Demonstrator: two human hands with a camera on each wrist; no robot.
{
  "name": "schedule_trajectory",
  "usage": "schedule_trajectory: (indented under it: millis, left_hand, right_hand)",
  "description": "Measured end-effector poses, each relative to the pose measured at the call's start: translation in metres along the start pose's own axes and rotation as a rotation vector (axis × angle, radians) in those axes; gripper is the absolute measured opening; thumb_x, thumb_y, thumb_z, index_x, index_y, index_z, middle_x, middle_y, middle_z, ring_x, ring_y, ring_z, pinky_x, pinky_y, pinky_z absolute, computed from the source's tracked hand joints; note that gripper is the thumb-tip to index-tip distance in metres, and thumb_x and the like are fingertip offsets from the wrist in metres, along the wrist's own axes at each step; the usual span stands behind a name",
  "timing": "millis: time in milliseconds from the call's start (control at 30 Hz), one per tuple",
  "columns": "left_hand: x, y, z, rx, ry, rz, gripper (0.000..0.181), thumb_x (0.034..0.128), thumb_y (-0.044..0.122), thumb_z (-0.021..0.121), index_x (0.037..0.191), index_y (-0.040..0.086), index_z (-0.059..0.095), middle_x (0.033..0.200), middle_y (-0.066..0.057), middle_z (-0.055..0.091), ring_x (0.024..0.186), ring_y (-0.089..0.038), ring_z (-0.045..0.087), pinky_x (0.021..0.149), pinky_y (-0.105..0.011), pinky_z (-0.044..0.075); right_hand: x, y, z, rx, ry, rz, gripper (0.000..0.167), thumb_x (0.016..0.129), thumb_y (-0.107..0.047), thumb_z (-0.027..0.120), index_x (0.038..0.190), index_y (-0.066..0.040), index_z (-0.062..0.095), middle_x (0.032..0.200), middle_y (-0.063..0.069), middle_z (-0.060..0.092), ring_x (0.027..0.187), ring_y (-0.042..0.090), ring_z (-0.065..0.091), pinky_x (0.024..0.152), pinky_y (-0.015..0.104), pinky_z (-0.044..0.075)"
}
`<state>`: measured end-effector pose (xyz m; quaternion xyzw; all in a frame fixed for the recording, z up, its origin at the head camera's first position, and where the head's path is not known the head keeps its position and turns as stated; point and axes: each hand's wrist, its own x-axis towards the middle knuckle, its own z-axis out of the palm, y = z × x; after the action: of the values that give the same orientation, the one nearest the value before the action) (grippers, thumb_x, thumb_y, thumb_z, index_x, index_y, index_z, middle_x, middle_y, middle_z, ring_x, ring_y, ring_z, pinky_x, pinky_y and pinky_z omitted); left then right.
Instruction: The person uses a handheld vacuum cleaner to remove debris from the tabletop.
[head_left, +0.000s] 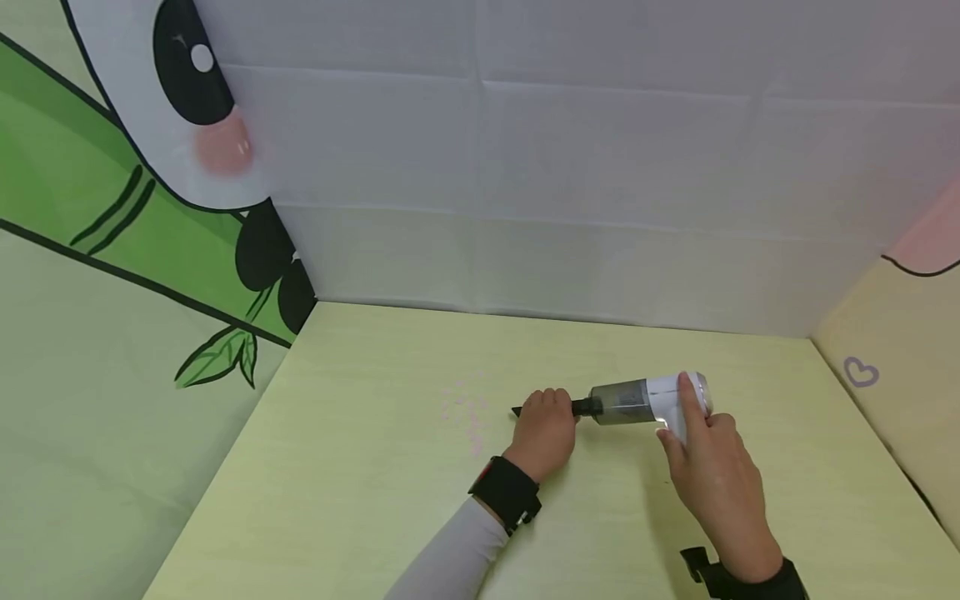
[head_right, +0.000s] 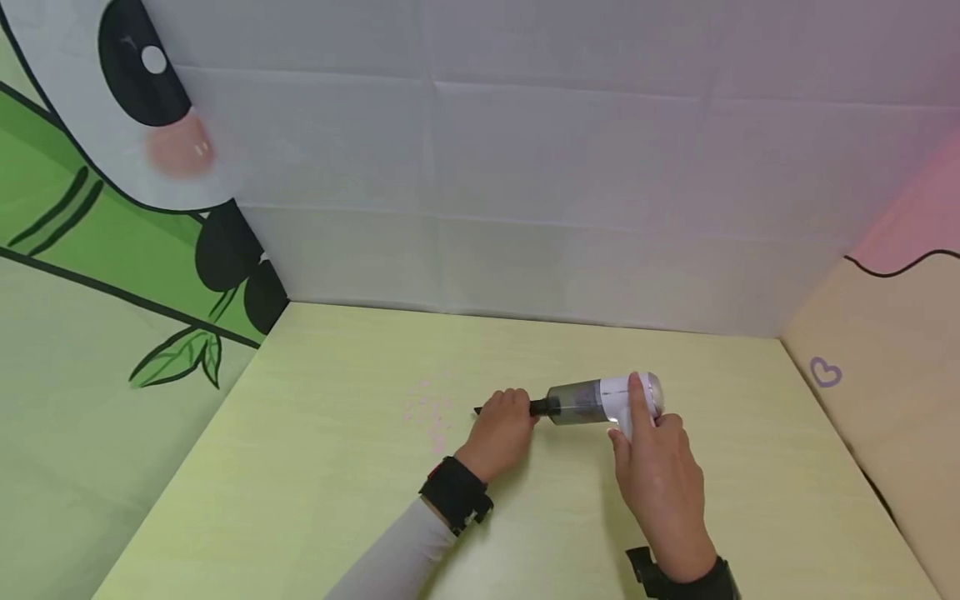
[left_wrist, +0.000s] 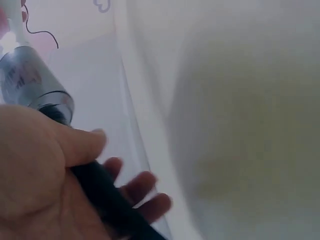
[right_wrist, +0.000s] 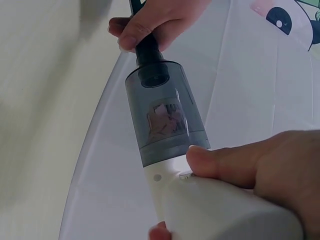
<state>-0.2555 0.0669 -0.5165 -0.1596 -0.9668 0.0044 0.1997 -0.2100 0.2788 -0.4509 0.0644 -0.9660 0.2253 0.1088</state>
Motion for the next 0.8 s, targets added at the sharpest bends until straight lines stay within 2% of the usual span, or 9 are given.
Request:
schedule_trajectory:
  millis: [67,167,300,467,600,700,800]
  left_hand:
    - [0.004,0.001,-0.003,0.055,0.014,-0.042,0.027,0.0975,0.032,0.069,0.097,0.005,0.063,0.084,-0.006,0.063,0.083,-0.021,0.063,0.084,-0.03,0.055]
    - [0.014,0.003,-0.008,0.059,-0.016,-0.129,0.021,0.0987,0.024,0.066,0.099,0.002,0.067,0.09,-0.011,0.067,0.09,-0.026,0.066,0.087,-0.035,0.056]
    - [0.028,0.0,-0.008,0.018,-0.111,-0.249,0.02,0.1016,0.017,0.059,0.104,-0.001,0.067,0.096,-0.016,0.068,0.096,-0.031,0.066,0.087,-0.042,0.057]
    - [0.033,-0.011,-0.007,-0.072,-0.238,-0.374,0.025,0.1038,0.017,0.055,0.112,-0.004,0.065,0.106,-0.021,0.067,0.108,-0.036,0.062,0.092,-0.051,0.055]
    - [0.031,-0.014,-0.007,-0.081,-0.278,-0.414,0.025,0.1034,0.019,0.056,0.112,-0.003,0.064,0.106,-0.02,0.066,0.108,-0.036,0.061,0.09,-0.053,0.055]
    - [0.026,-0.011,-0.01,-0.054,-0.263,-0.41,0.024,0.1012,0.019,0.06,0.109,-0.003,0.065,0.101,-0.019,0.066,0.102,-0.034,0.062,0.085,-0.053,0.056]
    - [0.021,-0.007,-0.013,-0.009,-0.232,-0.377,0.026,0.099,0.022,0.064,0.105,-0.003,0.065,0.095,-0.018,0.066,0.095,-0.032,0.064,0.081,-0.051,0.058]
  right_hand:
    - [0.008,0.001,0.003,0.003,-0.017,0.001,0.077,0.098,-0.02,0.068,0.161,-0.01,0.025,0.101,0.038,0.051,0.074,0.042,0.058,0.045,0.038,0.042]
    - [0.021,0.0,0.009,0.001,-0.017,-0.003,0.077,0.097,-0.02,0.068,0.161,-0.01,0.026,0.102,0.037,0.051,0.078,0.044,0.058,0.045,0.039,0.042]
    - [0.038,-0.004,0.018,-0.009,0.011,-0.045,0.075,0.096,-0.018,0.07,0.159,-0.008,0.031,0.097,0.035,0.051,0.074,0.041,0.056,0.044,0.039,0.041]
    - [0.046,-0.014,0.029,-0.022,0.035,-0.093,0.073,0.095,-0.016,0.072,0.157,-0.006,0.034,0.093,0.034,0.051,0.07,0.038,0.054,0.043,0.039,0.042]
    - [0.048,-0.017,0.031,-0.021,0.014,-0.099,0.073,0.095,-0.016,0.072,0.156,-0.005,0.034,0.092,0.032,0.05,0.066,0.033,0.051,0.043,0.035,0.039]
    - [0.045,-0.017,0.028,-0.02,-0.01,-0.103,0.073,0.095,-0.017,0.072,0.156,-0.005,0.034,0.089,0.03,0.05,0.062,0.029,0.047,0.042,0.033,0.037]
    - [0.042,-0.014,0.023,-0.018,-0.037,-0.105,0.073,0.096,-0.018,0.071,0.157,-0.006,0.034,0.089,0.029,0.049,0.062,0.028,0.046,0.043,0.032,0.036]
